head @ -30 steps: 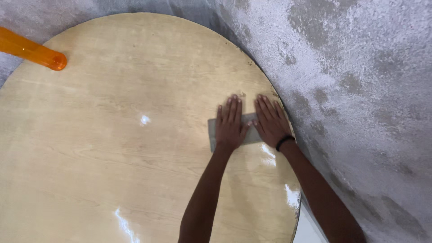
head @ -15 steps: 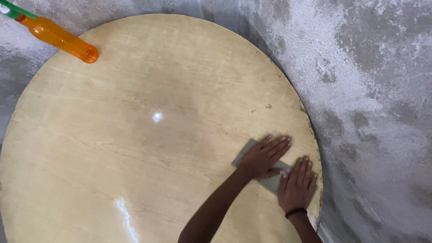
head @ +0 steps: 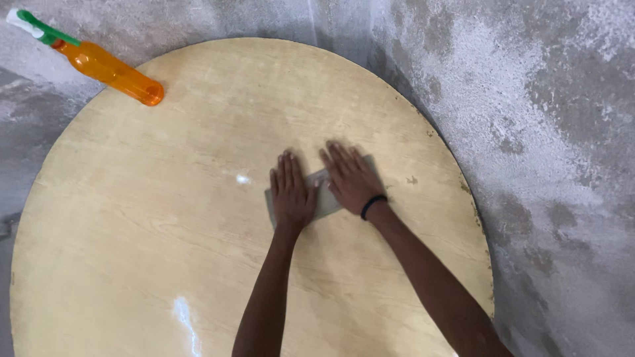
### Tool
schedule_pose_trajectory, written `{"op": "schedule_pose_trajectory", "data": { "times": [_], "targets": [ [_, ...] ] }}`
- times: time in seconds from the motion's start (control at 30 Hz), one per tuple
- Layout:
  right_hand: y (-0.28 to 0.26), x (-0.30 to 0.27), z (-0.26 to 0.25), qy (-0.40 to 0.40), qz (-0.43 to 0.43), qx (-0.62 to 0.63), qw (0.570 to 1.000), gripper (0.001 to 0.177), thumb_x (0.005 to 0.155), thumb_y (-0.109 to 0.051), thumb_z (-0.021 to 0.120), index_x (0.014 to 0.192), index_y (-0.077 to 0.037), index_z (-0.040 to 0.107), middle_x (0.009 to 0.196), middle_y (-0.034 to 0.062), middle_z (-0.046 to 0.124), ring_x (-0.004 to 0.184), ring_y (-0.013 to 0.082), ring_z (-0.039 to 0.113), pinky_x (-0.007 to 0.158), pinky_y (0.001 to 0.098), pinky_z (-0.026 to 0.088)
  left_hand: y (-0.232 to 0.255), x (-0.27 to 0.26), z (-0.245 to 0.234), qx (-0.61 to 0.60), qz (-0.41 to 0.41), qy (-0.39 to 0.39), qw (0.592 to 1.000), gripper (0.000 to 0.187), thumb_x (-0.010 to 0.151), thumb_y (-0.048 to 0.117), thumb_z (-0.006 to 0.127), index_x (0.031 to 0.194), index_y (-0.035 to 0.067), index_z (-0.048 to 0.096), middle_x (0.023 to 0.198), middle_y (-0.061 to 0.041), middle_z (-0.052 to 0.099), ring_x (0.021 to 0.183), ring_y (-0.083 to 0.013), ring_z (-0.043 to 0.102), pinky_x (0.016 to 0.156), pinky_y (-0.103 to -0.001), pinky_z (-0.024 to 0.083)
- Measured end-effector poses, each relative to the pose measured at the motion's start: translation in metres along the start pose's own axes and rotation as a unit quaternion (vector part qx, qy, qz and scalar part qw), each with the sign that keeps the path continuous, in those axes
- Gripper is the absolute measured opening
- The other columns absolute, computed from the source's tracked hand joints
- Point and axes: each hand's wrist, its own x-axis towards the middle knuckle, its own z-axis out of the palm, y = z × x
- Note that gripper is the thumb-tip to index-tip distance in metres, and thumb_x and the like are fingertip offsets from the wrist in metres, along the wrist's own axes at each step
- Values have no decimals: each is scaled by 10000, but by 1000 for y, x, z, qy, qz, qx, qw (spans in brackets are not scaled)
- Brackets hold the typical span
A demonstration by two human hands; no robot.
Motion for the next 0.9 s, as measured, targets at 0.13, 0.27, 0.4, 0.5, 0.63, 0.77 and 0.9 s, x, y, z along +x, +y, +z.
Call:
{"op": "schedule_pose_trajectory", "data": {
  "times": [0.13, 0.27, 0.4, 0.5, 0.63, 0.77, 0.9],
  "targets": [
    [-54, -81, -9, -14, -63, 65, 996, 684, 1013, -416, 412, 1591, -74, 281, 1665, 188, 245, 1545, 302, 201, 1249, 504, 105, 18, -99, -18, 59, -18, -42, 997, 828, 1056, 535, 296, 1613, -55, 128, 1707, -230, 119, 1594, -344, 65, 1271, -519, 50],
    [-32, -155, -15, 10, -88, 64, 994, 586, 1041, -386, 415, 1555, -112, 353, 1668, 132, 280, 1556, 263, 213, 1260, 511, 104, 74, -125, -7, 52, 42, -70, 995, 847, 1026, 581, 312, 1588, -33, 156, 1676, -218, 131, 1560, -340, 83, 1233, -514, 55],
    [20, -164, -13, -31, -62, 22, 997, 623, 977, -369, 421, 1528, -93, 329, 1644, 157, 269, 1532, 276, 209, 1237, 524, 91, 108, -79, 7, -10, 108, -99, 989, 864, 1036, 615, 331, 1594, -29, 188, 1690, -205, 161, 1577, -308, 123, 1255, -508, 69],
    [67, -138, -15, -27, 30, 1, 999, 636, 990, -336, 409, 1558, -70, 307, 1655, 152, 263, 1547, 277, 204, 1257, 498, 90, 122, -6, 21, -22, 144, -83, 986, 879, 1023, 609, 371, 1610, -24, 206, 1704, -197, 178, 1585, -300, 143, 1269, -486, 96],
    [124, -62, -18, 39, 69, 4, 997, 620, 1033, -306, 367, 1589, -38, 302, 1670, 157, 284, 1560, 288, 220, 1257, 500, 124, 117, 90, 31, -44, 164, -41, 985, 886, 1007, 573, 445, 1622, -16, 198, 1718, -180, 156, 1600, -298, 138, 1288, -470, 117],
    [156, 41, -1, 47, 116, 10, 992, 606, 1061, -333, 382, 1593, -51, 317, 1668, 142, 306, 1560, 279, 221, 1251, 502, 135, 77, 150, 33, -33, 141, -15, 989, 885, 1001, 548, 462, 1619, -17, 175, 1714, -181, 114, 1599, -303, 124, 1287, -466, 120],
    [139, 136, 19, 67, 30, -46, 996, 649, 1059, -342, 380, 1602, 5, 304, 1676, 157, 302, 1572, 260, 216, 1272, 475, 130, 33, 167, 23, -37, 77, 29, 996, 846, 1031, 490, 448, 1624, -42, 164, 1722, -214, 106, 1607, -335, 107, 1300, -478, 119]
  ]
}}
